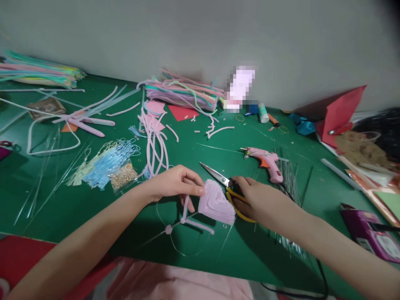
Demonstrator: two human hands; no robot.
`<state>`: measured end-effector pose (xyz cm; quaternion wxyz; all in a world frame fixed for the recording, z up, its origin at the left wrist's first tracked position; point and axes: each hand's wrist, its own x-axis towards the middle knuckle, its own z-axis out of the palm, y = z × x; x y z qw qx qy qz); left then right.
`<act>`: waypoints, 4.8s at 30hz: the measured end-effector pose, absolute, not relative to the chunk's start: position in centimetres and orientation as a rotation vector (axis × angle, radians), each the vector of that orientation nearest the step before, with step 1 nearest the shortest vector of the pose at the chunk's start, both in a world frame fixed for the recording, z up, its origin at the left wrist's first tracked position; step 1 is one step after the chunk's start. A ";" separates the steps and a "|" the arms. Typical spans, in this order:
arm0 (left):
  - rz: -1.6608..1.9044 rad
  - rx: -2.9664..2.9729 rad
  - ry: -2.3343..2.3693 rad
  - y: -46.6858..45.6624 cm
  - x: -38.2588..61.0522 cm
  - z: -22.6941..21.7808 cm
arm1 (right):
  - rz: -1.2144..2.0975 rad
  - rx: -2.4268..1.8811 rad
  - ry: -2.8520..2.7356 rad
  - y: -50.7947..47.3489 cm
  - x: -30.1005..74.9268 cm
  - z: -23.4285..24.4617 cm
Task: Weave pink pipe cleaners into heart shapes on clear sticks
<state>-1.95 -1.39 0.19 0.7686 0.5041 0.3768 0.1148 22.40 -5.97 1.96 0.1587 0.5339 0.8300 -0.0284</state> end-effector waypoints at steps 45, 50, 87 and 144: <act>0.314 1.109 0.837 -1.5 -1.7 0.1 | -1.836 1.782 2.550 -2.3 18.2 1.2; 0.436 1.097 0.897 -1.3 -1.9 0.1 | -2.085 2.048 2.463 -2.0 17.8 0.6; 0.612 1.012 0.832 -1.1 -1.1 -0.8 | -3.040 1.871 1.698 -3.9 17.2 -0.8; 0.636 1.023 1.046 -1.1 -1.4 -0.6 | -2.811 1.969 1.866 -3.8 16.6 -1.5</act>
